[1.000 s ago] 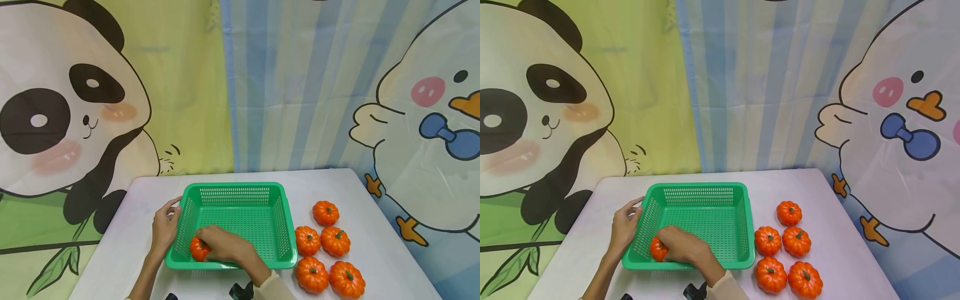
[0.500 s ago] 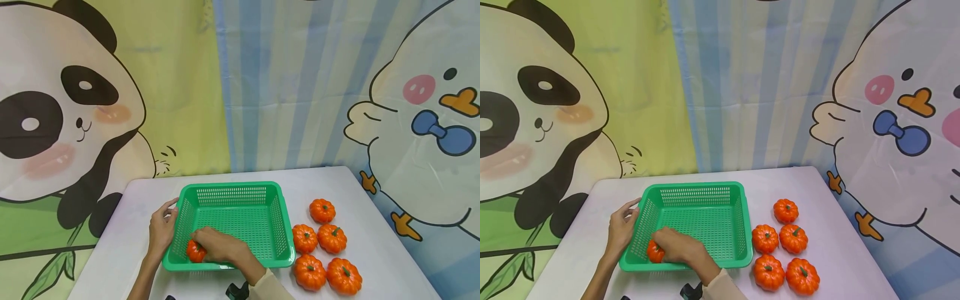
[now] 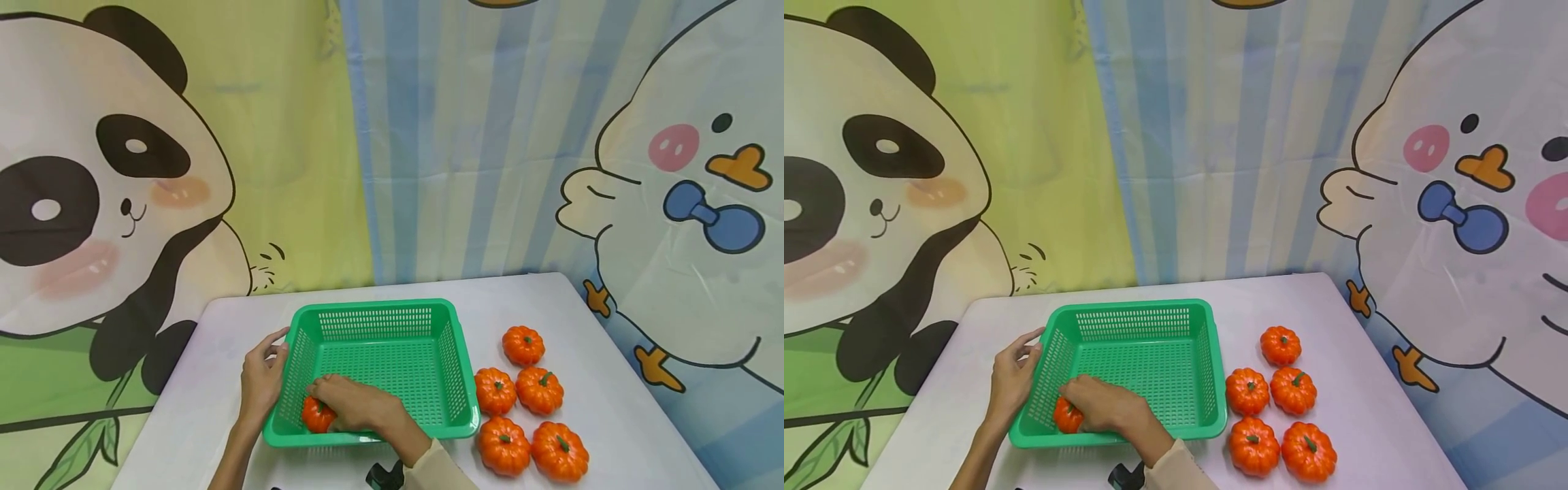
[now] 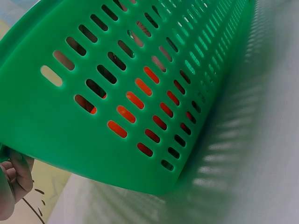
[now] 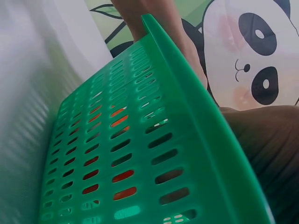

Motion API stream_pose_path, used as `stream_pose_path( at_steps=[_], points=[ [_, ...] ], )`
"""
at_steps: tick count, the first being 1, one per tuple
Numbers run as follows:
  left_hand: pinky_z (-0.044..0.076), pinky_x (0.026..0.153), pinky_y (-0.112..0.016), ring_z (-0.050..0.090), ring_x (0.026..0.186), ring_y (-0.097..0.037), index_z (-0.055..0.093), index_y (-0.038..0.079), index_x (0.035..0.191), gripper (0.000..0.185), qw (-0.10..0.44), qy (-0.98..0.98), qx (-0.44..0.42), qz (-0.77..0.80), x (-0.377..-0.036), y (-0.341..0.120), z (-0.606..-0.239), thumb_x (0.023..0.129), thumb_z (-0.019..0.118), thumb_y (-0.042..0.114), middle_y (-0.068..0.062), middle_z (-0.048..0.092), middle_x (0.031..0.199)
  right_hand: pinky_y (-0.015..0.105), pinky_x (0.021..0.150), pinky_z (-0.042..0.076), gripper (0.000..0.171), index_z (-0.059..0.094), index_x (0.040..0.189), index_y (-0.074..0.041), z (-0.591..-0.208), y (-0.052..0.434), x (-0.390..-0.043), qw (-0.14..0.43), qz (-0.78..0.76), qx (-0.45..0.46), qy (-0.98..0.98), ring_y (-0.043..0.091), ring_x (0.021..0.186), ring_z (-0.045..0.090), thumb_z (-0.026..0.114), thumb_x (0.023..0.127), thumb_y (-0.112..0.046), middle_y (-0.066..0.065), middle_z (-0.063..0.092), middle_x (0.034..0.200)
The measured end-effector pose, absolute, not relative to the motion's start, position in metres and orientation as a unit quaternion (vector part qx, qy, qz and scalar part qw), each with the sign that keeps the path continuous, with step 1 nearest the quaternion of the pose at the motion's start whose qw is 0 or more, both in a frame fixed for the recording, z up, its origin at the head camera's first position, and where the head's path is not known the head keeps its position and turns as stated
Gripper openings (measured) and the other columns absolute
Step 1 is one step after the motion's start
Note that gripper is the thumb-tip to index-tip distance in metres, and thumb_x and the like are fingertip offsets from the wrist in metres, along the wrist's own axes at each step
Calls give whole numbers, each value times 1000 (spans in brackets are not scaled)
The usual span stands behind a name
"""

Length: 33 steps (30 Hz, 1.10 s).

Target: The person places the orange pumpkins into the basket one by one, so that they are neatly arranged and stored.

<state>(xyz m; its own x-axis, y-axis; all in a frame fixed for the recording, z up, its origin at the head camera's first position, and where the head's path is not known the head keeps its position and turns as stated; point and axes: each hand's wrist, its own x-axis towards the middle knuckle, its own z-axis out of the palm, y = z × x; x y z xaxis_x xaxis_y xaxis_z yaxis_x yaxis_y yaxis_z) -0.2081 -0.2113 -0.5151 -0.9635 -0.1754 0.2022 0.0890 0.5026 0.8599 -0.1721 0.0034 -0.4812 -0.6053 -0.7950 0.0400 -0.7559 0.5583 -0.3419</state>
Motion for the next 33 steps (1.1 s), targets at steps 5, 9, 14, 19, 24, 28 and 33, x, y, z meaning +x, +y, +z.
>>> stream_pose_path(
  at_steps=[5, 9, 14, 19, 24, 28, 33],
  points=[
    [53, 54, -27, 74, 63, -7, 66, 13, 150, 38, 129, -854, 24, -503, -208, -211, -515, 114, 58, 22, -25, 79, 109, 15, 103, 51, 64, 69, 142, -11, -480, 3, -172, 66, -165, -432, 884, 6, 114, 63, 96, 86, -20, -3, 73, 131],
    [53, 54, -28, 74, 62, -7, 67, 13, 150, 38, 132, -856, 24, -499, -209, -212, -515, 114, 58, 20, -25, 78, 108, 17, 106, 51, 73, 65, 148, -9, -477, 6, -173, 82, -176, -420, 887, 7, 120, 63, 97, 84, -20, -1, 72, 137],
    [52, 53, -28, 73, 60, -7, 68, 12, 149, 37, 137, -856, 25, -498, -210, -211, -516, 114, 59, 19, -25, 79, 106, 22, 112, 50, 80, 61, 153, -7, -472, 12, -173, 88, -187, -403, 891, 11, 130, 63, 97, 82, -18, 2, 70, 144],
    [51, 52, -28, 72, 60, -6, 68, 13, 149, 37, 136, -856, 33, -498, -209, -212, -517, 113, 59, 18, -25, 79, 106, 27, 120, 47, 81, 60, 155, -7, -465, 21, -172, 82, -191, -387, 898, 17, 144, 61, 97, 83, -19, 4, 66, 155],
    [49, 51, -28, 70, 59, -7, 69, 13, 148, 37, 142, -857, 35, -494, -209, -212, -518, 113, 59, 17, -24, 79, 105, 32, 123, 45, 78, 57, 157, -7, -457, 34, -172, 77, -215, -356, 906, 21, 150, 57, 92, 89, -19, 5, 61, 161],
    [50, 53, -28, 71, 59, -9, 69, 14, 148, 37, 143, -857, 30, -494, -210, -212, -517, 113, 59, 18, -22, 79, 104, 35, 125, 45, 79, 55, 159, -5, -452, 45, -171, 68, -246, -337, 906, 25, 152, 56, 90, 90, -18, 9, 59, 162],
    [51, 53, -29, 72, 61, -9, 69, 13, 148, 37, 142, -857, 36, -495, -210, -211, -518, 113, 58, 17, -23, 79, 105, 37, 123, 47, 78, 56, 159, -6, -444, 58, -171, 52, -273, -329, 903, 26, 151, 57, 90, 90, -21, 8, 59, 163]
  ],
)
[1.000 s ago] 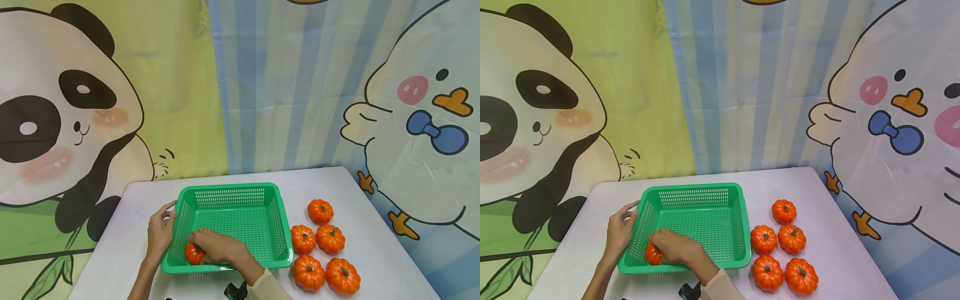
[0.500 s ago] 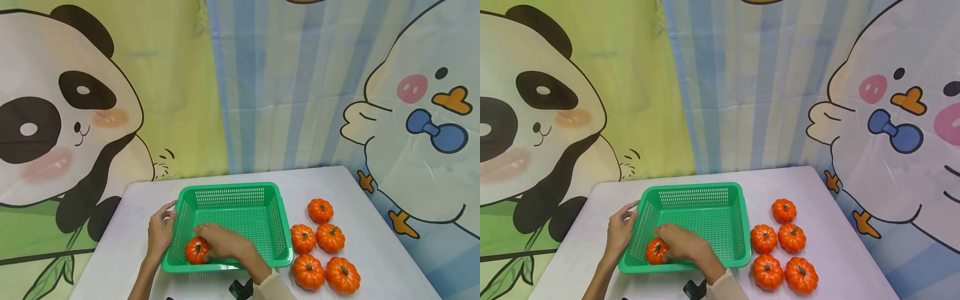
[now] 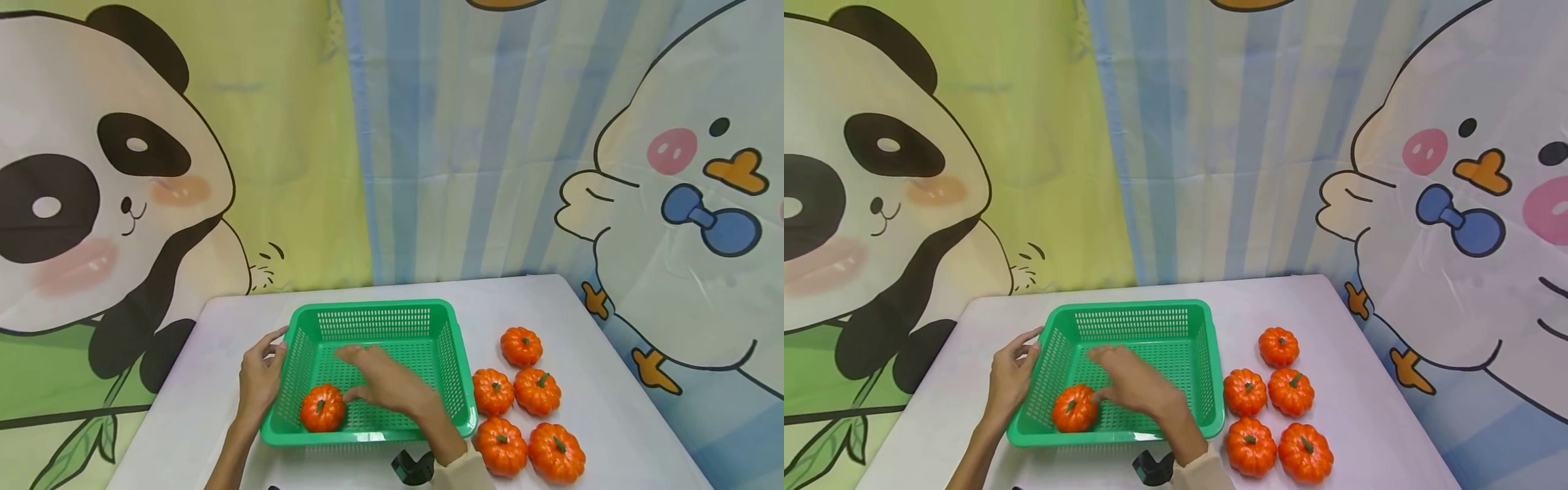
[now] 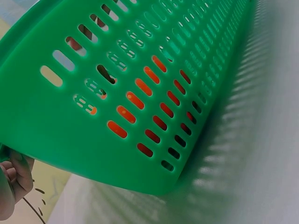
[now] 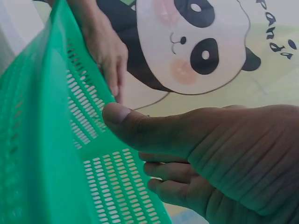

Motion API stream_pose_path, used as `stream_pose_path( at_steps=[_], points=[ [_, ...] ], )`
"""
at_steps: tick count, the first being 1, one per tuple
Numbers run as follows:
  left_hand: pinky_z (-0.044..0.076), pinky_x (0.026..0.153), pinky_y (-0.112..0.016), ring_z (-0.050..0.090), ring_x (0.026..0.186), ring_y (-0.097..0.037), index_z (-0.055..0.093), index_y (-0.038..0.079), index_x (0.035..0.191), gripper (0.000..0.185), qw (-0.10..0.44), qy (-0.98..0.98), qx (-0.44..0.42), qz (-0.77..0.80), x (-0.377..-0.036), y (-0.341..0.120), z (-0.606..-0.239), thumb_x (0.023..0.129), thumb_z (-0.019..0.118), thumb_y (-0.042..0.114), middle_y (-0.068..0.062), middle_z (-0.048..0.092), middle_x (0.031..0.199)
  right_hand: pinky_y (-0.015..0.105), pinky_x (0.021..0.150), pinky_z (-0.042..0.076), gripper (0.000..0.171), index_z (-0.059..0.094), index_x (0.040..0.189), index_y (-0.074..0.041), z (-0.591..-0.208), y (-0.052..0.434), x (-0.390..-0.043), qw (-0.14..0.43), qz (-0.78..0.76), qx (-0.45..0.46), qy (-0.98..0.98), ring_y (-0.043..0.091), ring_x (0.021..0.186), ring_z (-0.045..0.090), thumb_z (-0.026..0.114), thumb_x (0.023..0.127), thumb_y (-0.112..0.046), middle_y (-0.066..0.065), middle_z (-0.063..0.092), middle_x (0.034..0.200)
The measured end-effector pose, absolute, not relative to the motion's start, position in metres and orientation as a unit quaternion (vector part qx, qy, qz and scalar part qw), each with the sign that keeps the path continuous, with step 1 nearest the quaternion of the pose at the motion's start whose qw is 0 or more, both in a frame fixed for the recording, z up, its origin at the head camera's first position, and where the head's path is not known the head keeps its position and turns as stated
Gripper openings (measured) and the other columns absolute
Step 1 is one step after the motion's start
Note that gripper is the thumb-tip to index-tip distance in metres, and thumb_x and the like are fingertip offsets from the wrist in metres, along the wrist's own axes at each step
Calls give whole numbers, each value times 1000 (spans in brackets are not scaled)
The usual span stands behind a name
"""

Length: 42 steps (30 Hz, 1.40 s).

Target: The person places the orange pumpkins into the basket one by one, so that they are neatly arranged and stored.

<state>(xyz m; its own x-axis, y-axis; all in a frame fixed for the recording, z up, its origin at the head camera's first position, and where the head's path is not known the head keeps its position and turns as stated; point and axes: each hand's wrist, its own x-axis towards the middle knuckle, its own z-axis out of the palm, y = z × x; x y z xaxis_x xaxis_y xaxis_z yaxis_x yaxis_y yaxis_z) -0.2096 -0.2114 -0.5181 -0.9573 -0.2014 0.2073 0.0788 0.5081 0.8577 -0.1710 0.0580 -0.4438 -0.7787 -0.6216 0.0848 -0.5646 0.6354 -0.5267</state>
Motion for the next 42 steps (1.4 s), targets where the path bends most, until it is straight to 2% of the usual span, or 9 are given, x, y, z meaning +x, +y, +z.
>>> stream_pose_path(
  at_steps=[5, 12, 19, 24, 33, 42],
  points=[
    [53, 54, -28, 72, 61, -10, 68, 13, 148, 37, 136, -856, 35, -497, -209, -210, -519, 113, 57, 17, -24, 79, 106, 37, 124, 46, 75, 56, 159, -7, -438, 72, -172, 49, -303, -315, 898, 24, 152, 55, 87, 93, -22, 7, 59, 162],
    [51, 53, -28, 72, 62, -6, 69, 15, 148, 36, 144, -860, 32, -489, -208, -209, -517, 114, 58, 20, -23, 80, 106, 46, 125, 46, 69, 57, 159, -8, -432, 93, -169, 29, -319, -290, 902, 27, 153, 54, 83, 97, -23, 8, 59, 162],
    [49, 50, -29, 70, 59, -7, 68, 15, 149, 37, 142, -860, 25, -490, -207, -209, -515, 114, 58, 21, -24, 79, 107, 43, 120, 51, 71, 60, 156, -5, -428, 109, -170, -10, -322, -284, 903, 28, 148, 60, 88, 93, -22, 12, 64, 157],
    [51, 54, -28, 72, 63, -5, 69, 14, 148, 36, 142, -859, 34, -490, -208, -210, -515, 114, 59, 20, -23, 80, 106, 44, 116, 54, 67, 66, 151, -6, -428, 119, -170, -43, -333, -279, 900, 27, 143, 65, 89, 91, -24, 10, 69, 151],
    [53, 52, -28, 70, 59, -10, 67, 11, 149, 37, 136, -859, 34, -493, -208, -210, -516, 114, 57, 17, -25, 78, 106, 44, 114, 55, 63, 66, 151, -7, -429, 138, -165, -59, -339, -256, 903, 28, 144, 64, 87, 94, -23, 9, 68, 153],
    [51, 51, -28, 70, 58, -9, 68, 13, 148, 37, 142, -859, 32, -491, -209, -212, -518, 113, 57, 17, -24, 79, 103, 45, 116, 53, 66, 66, 151, -9, -428, 154, -163, -77, -337, -212, 914, 26, 145, 63, 89, 92, -28, 5, 68, 152]
  ],
)
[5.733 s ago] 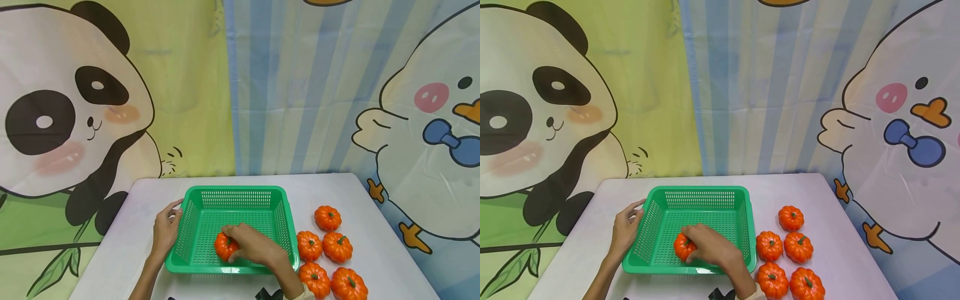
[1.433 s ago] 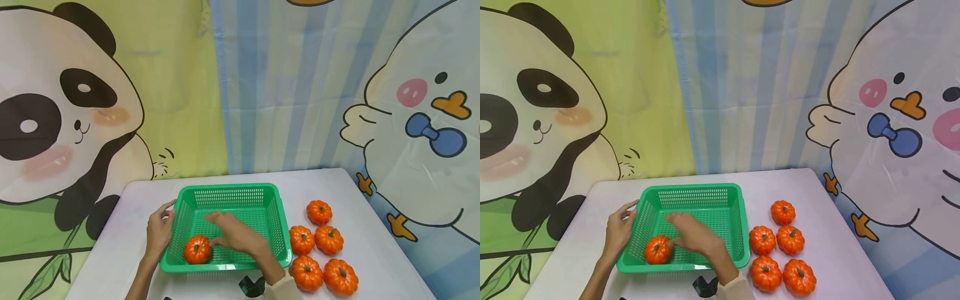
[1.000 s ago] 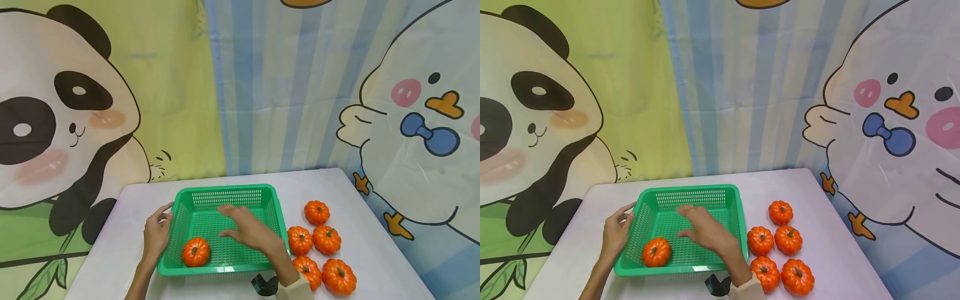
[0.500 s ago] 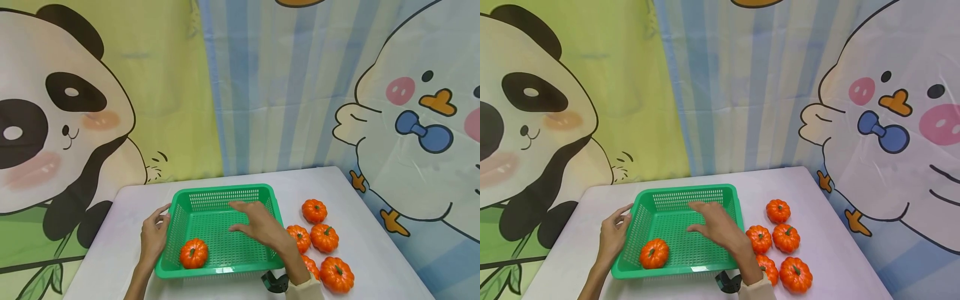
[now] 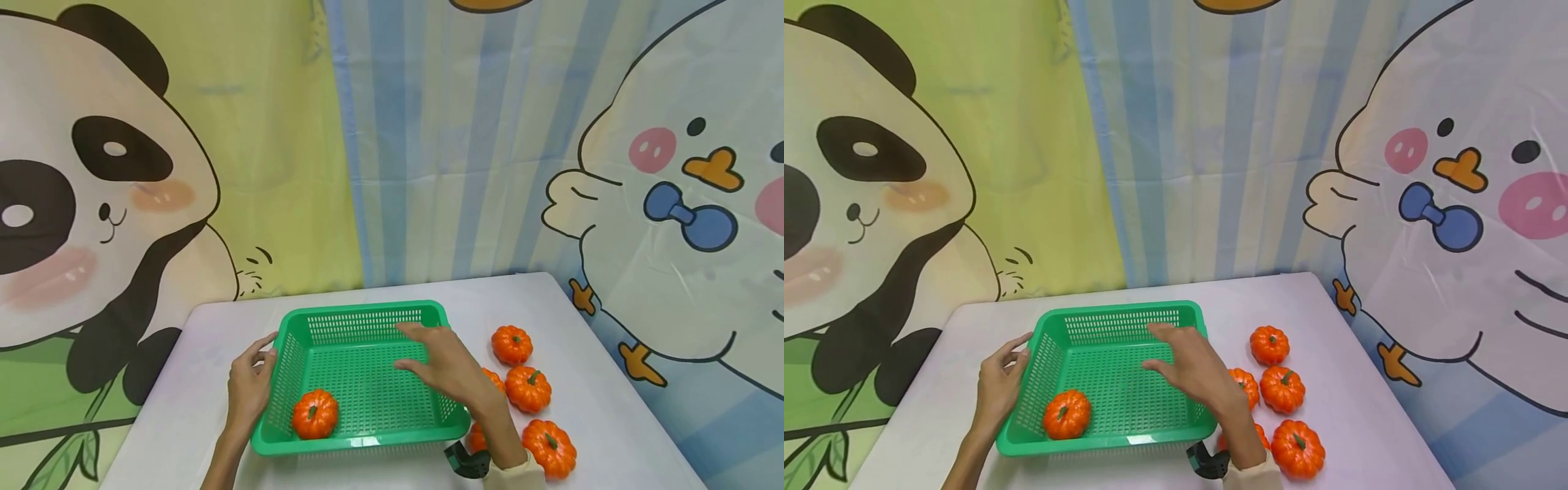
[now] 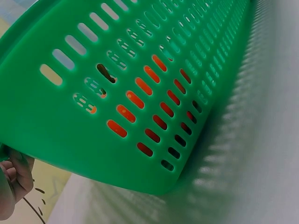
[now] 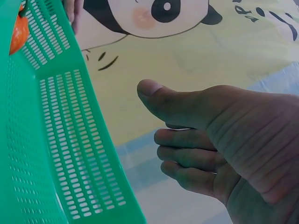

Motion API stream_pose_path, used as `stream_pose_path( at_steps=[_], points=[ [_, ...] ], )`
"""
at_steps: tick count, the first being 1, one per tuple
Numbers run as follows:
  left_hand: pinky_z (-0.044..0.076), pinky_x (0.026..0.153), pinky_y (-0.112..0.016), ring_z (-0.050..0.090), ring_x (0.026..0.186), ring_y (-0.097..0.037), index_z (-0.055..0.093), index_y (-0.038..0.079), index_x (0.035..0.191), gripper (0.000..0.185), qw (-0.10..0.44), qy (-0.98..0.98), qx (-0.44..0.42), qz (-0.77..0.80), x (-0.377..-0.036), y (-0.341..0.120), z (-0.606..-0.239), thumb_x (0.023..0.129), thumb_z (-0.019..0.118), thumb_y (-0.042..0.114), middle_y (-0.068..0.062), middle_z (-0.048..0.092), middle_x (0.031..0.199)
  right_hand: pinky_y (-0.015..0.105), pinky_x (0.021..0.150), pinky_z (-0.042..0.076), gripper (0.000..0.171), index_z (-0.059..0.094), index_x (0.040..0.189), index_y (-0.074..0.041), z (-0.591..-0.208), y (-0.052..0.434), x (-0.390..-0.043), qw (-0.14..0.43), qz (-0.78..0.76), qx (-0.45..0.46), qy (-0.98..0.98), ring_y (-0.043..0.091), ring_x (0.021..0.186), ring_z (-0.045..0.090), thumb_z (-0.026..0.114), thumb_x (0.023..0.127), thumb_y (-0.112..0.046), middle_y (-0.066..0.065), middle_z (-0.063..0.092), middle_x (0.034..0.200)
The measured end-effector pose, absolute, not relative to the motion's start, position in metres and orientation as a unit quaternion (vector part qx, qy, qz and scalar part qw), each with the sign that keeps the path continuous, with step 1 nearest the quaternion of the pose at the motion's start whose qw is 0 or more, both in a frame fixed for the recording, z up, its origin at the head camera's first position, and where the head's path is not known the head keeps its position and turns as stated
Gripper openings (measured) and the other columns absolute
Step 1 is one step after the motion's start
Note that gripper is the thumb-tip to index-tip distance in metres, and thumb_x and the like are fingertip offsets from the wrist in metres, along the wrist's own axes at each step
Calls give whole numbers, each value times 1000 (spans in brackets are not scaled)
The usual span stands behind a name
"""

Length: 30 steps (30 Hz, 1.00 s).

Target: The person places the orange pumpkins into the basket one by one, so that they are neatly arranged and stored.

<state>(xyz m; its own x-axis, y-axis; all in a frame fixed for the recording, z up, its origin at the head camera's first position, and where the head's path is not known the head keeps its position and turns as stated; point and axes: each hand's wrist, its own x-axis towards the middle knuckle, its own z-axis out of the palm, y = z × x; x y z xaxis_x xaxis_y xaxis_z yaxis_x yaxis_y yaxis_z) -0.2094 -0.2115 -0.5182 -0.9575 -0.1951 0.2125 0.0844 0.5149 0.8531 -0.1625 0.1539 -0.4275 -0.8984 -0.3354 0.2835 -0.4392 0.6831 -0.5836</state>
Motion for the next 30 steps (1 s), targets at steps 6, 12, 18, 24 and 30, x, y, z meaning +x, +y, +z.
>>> stream_pose_path(
  at_steps=[6, 12, 18, 24, 30],
  points=[
    [52, 51, -28, 70, 58, -10, 68, 14, 149, 37, 135, -858, 35, -494, -208, -211, -518, 114, 57, 18, -24, 78, 105, 45, 111, 56, 65, 66, 150, -7, -428, 168, -163, 94, 339, 189, -917, 28, 142, 66, 89, 92, -25, 9, 68, 152],
    [53, 52, -29, 72, 60, -9, 67, 13, 150, 37, 133, -860, 33, -492, -209, -210, -516, 114, 57, 19, -25, 78, 108, 47, 108, 57, 64, 67, 148, -3, -429, 184, -165, 135, 334, 186, -914, 34, 138, 68, 90, 90, -20, 15, 69, 148],
    [53, 53, -28, 73, 63, -7, 68, 14, 149, 37, 136, -859, 39, -491, -209, -209, -515, 113, 58, 19, -24, 79, 108, 50, 107, 57, 63, 69, 145, 0, -432, 201, -166, 163, 330, 171, -914, 36, 136, 69, 91, 89, -17, 18, 71, 145],
    [50, 52, -29, 72, 62, -4, 69, 16, 148, 37, 140, -859, 42, -491, -208, -211, -516, 113, 59, 19, -24, 80, 108, 54, 107, 57, 65, 67, 147, 0, -434, 214, -165, 160, 325, 140, -922, 38, 137, 68, 91, 90, -19, 17, 70, 147],
    [49, 49, -28, 71, 58, -4, 69, 16, 148, 36, 139, -858, 36, -493, -208, -211, -516, 113, 59, 20, -24, 80, 107, 57, 109, 56, 66, 67, 147, 1, -438, 229, -164, 162, 312, 119, -929, 41, 138, 67, 92, 89, -19, 20, 70, 147]
  ],
)
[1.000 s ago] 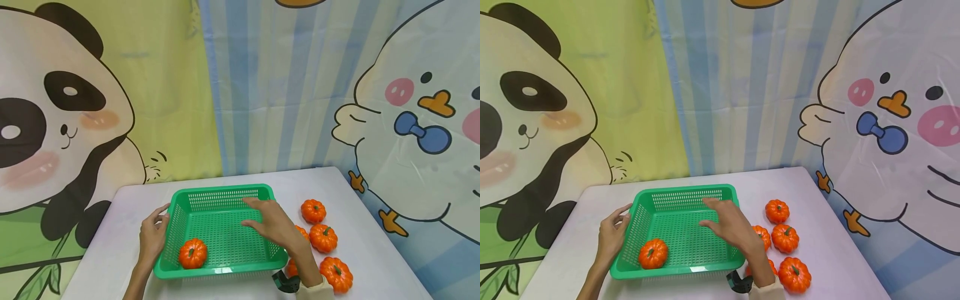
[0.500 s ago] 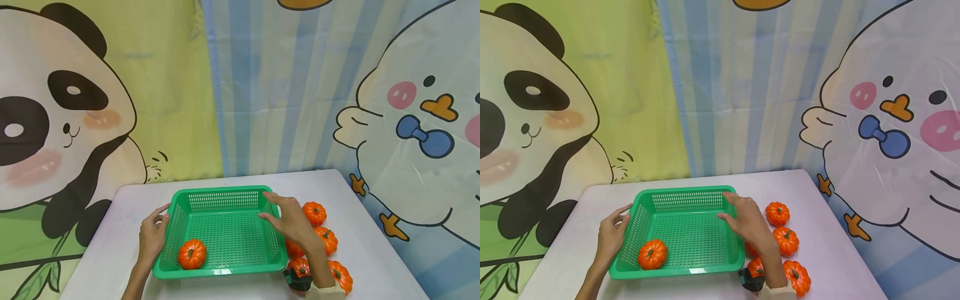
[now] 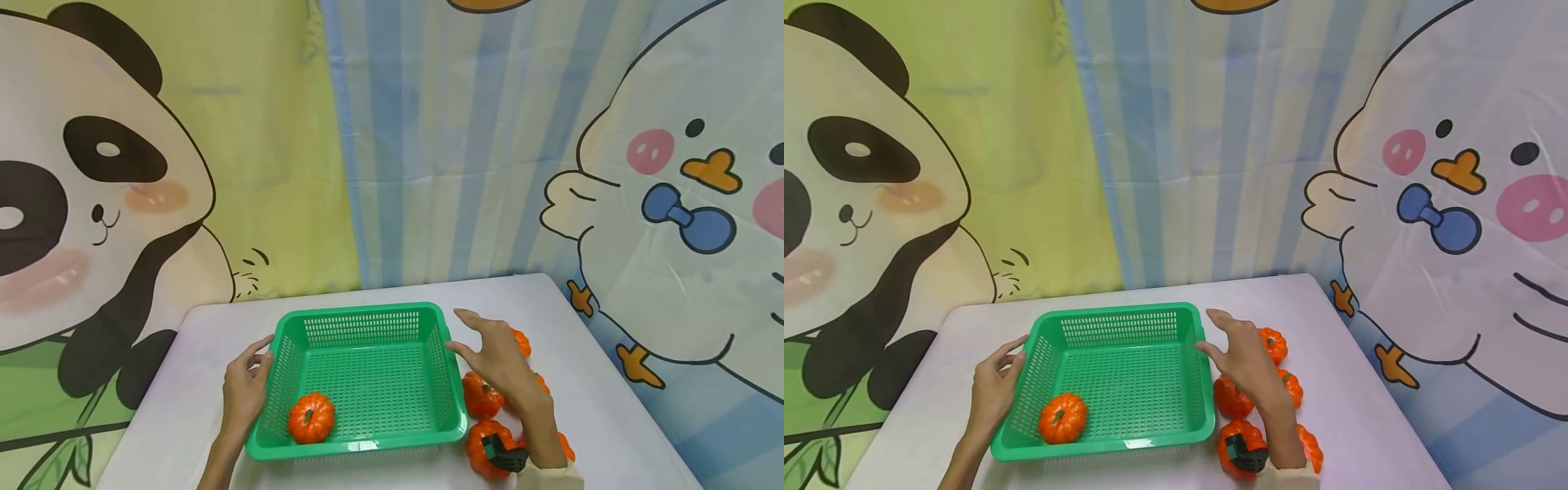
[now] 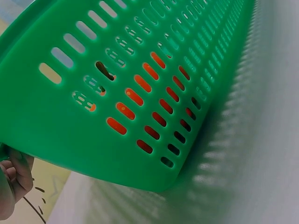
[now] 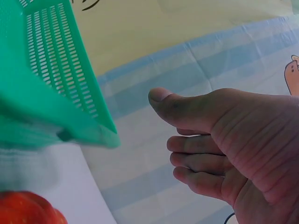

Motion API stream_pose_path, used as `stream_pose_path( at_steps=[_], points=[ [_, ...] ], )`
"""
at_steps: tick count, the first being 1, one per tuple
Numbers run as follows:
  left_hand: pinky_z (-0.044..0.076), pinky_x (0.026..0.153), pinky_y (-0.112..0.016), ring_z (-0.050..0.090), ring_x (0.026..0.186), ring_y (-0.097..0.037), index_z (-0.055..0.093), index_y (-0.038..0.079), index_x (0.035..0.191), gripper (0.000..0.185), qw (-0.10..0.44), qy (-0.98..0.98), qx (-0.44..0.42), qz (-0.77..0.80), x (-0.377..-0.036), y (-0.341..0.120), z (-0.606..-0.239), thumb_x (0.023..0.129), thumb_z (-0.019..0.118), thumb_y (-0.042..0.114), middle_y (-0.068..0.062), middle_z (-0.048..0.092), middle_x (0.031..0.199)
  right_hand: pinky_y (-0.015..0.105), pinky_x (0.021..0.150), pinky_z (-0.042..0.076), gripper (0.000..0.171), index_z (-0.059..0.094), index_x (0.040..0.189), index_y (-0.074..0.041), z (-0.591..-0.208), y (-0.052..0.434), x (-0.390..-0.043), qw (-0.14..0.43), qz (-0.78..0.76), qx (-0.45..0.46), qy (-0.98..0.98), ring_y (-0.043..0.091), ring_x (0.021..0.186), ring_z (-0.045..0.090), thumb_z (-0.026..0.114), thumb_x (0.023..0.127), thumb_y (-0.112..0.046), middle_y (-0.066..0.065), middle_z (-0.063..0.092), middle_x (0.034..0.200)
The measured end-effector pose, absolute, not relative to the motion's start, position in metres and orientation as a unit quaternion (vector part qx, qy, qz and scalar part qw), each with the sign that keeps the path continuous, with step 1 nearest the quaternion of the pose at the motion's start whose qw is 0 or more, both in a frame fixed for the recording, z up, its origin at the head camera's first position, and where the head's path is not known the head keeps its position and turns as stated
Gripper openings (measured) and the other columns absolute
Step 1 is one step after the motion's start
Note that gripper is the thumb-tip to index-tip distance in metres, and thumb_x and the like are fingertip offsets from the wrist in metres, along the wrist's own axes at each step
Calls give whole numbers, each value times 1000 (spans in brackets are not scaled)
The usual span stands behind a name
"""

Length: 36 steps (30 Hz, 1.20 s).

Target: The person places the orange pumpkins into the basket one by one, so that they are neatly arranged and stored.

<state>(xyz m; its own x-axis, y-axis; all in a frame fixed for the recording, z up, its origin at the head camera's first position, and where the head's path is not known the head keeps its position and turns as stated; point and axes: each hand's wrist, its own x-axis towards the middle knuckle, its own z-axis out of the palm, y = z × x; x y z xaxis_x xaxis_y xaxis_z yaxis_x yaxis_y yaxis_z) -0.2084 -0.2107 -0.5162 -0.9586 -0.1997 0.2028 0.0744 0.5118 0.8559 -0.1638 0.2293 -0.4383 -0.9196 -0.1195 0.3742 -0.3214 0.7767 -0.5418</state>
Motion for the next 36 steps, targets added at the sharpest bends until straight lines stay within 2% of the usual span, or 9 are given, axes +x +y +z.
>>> stream_pose_path(
  at_steps=[9, 36],
  points=[
    [51, 50, -29, 72, 58, -9, 69, 13, 148, 37, 140, -854, 32, -500, -209, -209, -515, 113, 59, 18, -24, 78, 106, 61, 111, 54, 68, 66, 147, 2, -442, 249, -162, 151, 300, 91, -937, 44, 138, 66, 93, 88, -17, 20, 69, 147],
    [51, 51, -28, 71, 59, -9, 68, 12, 149, 37, 137, -859, 38, -492, -207, -209, -514, 114, 58, 19, -26, 78, 109, 66, 111, 49, 85, 54, 158, 3, -456, 291, -167, 81, 248, 17, -965, 54, 144, 56, 94, 86, -19, 29, 57, 158]
  ],
)
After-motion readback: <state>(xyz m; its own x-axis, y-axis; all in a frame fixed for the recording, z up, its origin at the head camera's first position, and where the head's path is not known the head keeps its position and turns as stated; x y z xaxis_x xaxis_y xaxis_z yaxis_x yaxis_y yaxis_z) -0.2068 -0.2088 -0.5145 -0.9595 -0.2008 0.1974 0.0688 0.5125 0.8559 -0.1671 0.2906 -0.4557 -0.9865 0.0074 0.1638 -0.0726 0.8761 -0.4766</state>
